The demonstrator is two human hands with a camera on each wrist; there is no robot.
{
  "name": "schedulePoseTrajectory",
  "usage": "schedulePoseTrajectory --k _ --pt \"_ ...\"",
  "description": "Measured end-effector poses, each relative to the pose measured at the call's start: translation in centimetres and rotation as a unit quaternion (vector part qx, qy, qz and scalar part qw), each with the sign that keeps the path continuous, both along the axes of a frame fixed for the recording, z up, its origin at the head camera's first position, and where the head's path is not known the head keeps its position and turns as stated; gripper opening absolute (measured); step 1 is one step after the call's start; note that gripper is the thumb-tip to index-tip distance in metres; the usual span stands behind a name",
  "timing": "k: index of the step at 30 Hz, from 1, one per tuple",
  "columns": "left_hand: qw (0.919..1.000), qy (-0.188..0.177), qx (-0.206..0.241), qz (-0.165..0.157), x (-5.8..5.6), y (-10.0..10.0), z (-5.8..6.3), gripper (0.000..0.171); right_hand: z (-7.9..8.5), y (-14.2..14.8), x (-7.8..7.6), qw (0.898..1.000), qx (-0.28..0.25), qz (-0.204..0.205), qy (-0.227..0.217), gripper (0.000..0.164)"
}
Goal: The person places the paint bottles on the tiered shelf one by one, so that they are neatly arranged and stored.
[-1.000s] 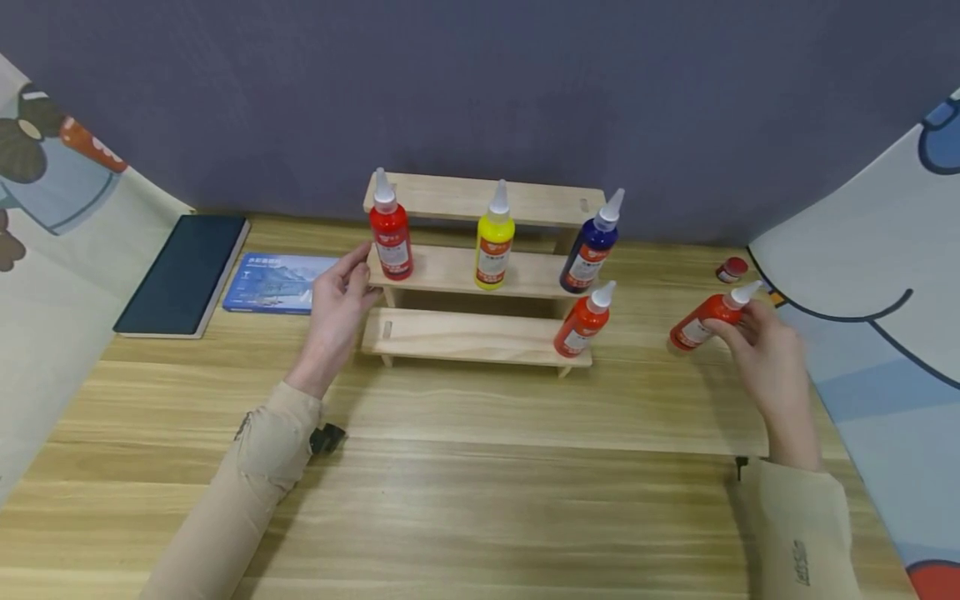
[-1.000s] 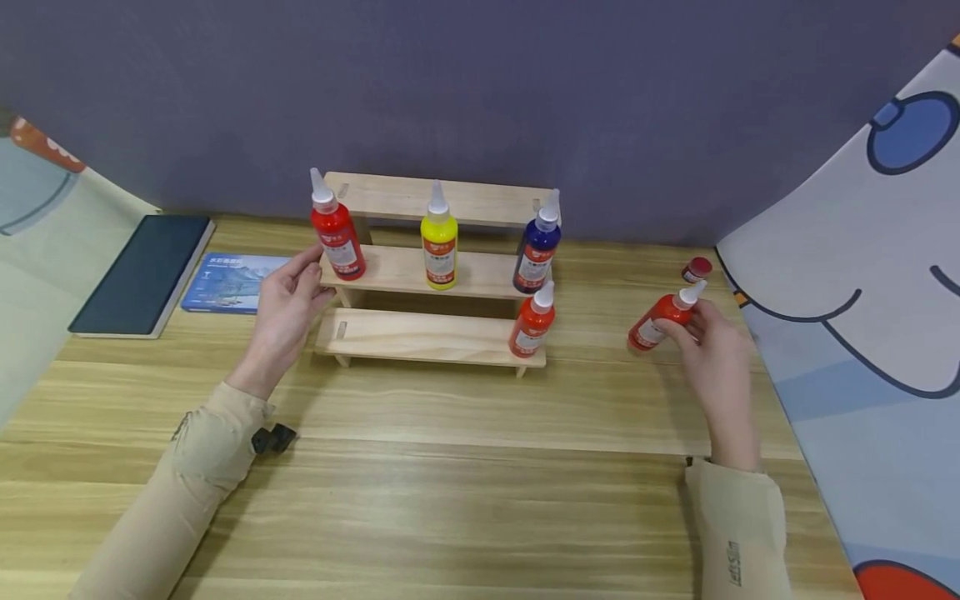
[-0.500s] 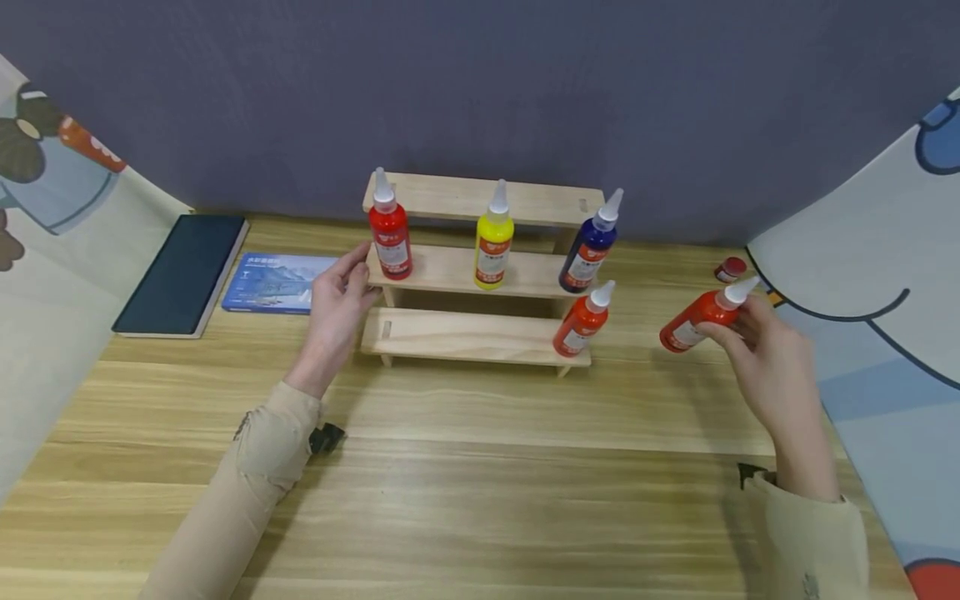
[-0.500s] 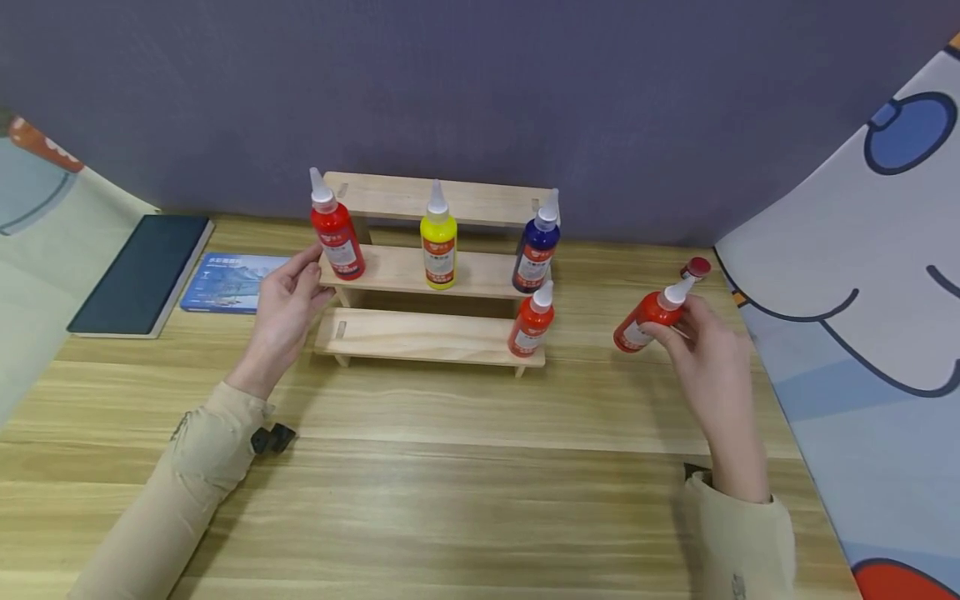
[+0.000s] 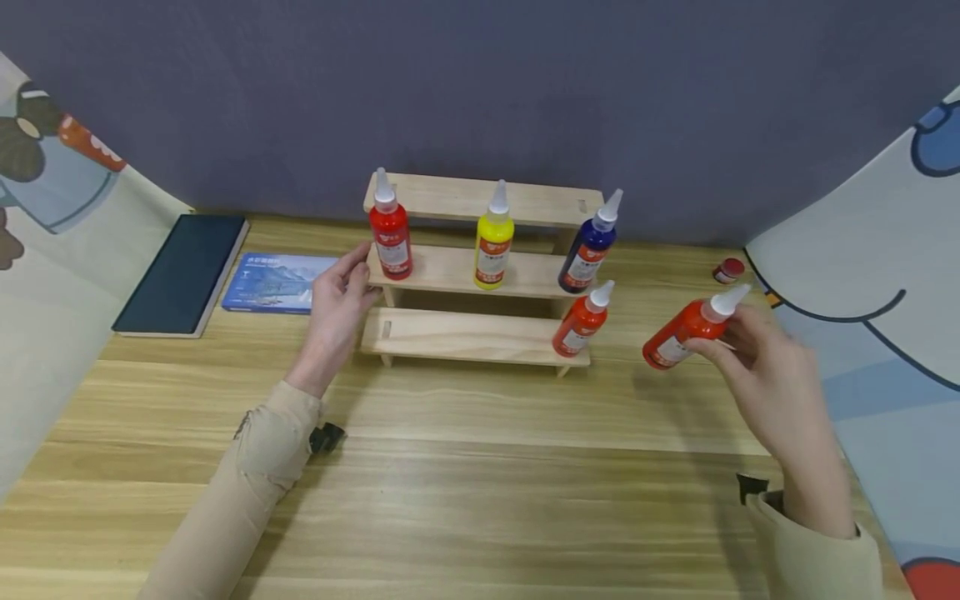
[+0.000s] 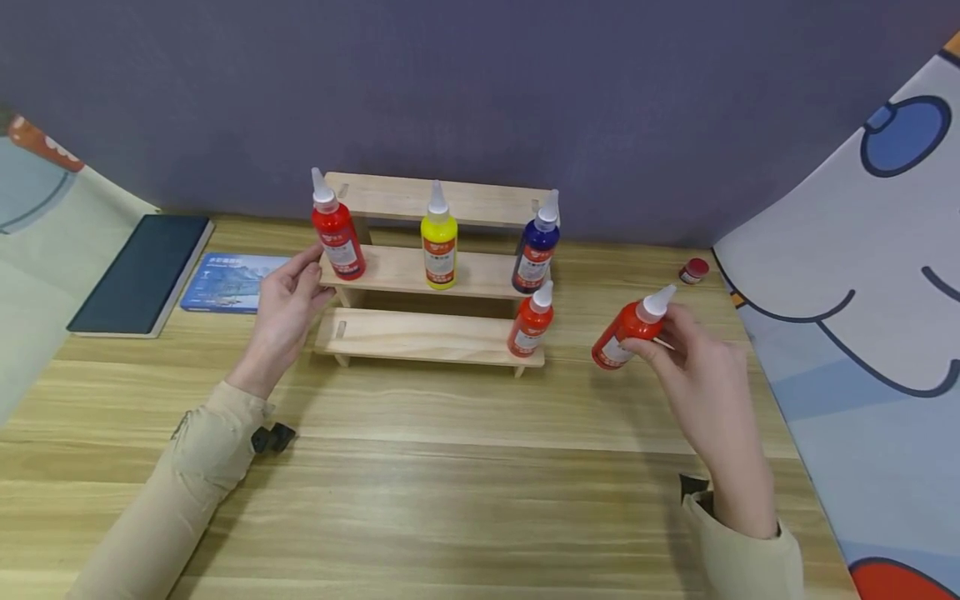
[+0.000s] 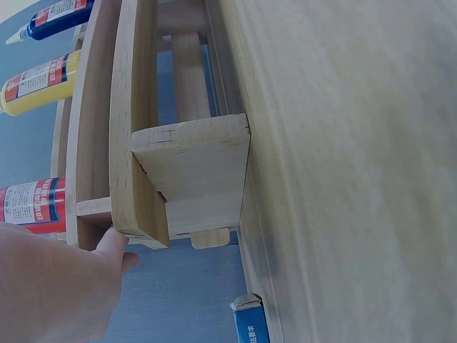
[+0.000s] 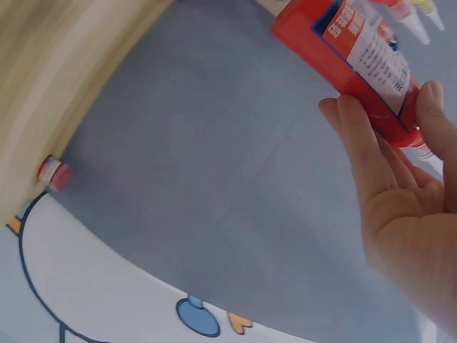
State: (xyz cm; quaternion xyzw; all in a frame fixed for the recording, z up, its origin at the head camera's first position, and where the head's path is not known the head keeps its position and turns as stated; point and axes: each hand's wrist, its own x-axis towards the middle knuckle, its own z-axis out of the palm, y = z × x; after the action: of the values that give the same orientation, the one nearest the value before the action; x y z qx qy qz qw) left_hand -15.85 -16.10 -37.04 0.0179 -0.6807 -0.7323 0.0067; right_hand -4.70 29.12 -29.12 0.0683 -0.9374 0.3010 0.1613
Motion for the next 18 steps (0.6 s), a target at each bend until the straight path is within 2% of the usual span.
schedulePoseTrajectory --k 7,11,18 --pt "1.0000 -0.004 0.004 -0.004 0.2 0.0 0.0 0.049 0.8 -1.5 1.1 0.999 0.020 0.044 0.006 0.046" --pt "1.0000 -0.006 0.004 -0.004 0.2 0.0 0.0 0.049 0.9 -2.6 1.6 0.998 0.012 0.062 0.001 0.047" --pt "1.0000 0.001 -0.001 0.001 0.0 0.1 0.1 0.048 0.9 -4.5 1.6 0.995 0.003 0.102 -0.018 0.038"
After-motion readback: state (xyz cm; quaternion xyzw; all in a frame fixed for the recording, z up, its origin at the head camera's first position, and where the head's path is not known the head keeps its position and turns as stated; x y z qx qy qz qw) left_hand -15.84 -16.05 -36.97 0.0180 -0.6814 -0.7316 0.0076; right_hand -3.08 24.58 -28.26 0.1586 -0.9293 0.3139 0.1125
